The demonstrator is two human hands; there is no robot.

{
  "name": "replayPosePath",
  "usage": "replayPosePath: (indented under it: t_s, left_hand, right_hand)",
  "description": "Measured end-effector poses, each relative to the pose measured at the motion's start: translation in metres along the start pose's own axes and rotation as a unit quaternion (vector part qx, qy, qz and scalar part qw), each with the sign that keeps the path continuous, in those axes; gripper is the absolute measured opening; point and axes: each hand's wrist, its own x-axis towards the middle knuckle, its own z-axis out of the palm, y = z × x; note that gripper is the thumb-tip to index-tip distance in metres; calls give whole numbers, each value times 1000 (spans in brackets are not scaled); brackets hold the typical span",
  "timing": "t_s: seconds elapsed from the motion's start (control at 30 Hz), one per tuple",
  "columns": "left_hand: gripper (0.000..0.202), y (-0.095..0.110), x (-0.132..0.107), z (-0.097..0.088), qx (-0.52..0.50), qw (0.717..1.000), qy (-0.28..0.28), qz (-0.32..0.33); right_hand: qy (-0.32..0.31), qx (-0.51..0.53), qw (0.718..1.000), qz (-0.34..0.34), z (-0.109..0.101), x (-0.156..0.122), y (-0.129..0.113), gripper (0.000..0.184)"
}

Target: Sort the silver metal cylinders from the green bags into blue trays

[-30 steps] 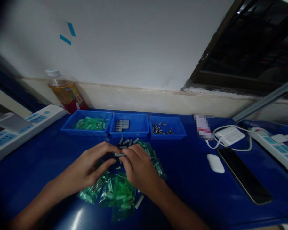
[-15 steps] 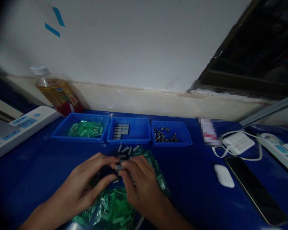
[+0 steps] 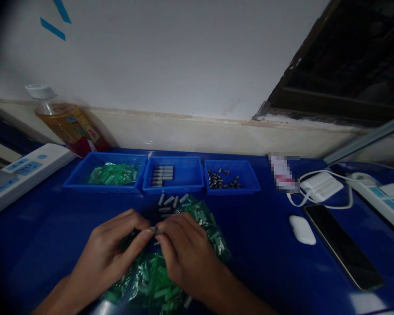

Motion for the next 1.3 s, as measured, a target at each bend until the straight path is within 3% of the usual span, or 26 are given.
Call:
replayPosePath:
  t_s: [0.13, 0.23, 0.33, 0.53, 0.67, 0.8, 0.87, 1.03, 1.13, 1.3]
  left_hand:
    - [7, -1, -1, 2, 1, 1000, 29, 11]
    - [27, -1, -2, 3, -4, 996, 52, 77]
    - [24, 1, -2, 4, -9, 992, 57, 114]
    - [10, 3, -3, 5, -28, 995, 80, 51]
    - [12, -1, -2, 7, -30, 999, 34, -4]
    - [18, -4, 0, 8, 19, 998, -11, -65]
    - [19, -5, 1, 7, 67, 992, -54, -93]
    - [16, -4, 2, 9, 158, 961, -183, -136]
    - [12, -3, 3, 10, 173, 954, -205, -135]
    - [13, -3, 2, 8, 201, 948, -213, -122]
  right_hand:
    - [3, -25, 1000, 14, -3, 3, 0, 14]
    - [-9, -31, 999, 17, -5, 4, 1, 14]
    - [-7, -21, 1000, 11, -6, 3, 1, 15]
    - [54, -37, 998, -26, -5, 1, -6, 30]
    - [31, -61, 996, -56, -8, 6, -5, 19]
    - [12, -144, 989, -11, -20, 36, 17, 12]
    - [-36, -170, 984, 30, -25, 60, 33, 8]
    - [-256, -151, 944, 141, -17, 115, 70, 4]
    - [-342, -160, 911, 166, -5, 132, 79, 5]
    - [-400, -241, 875, 131, 4, 143, 74, 6]
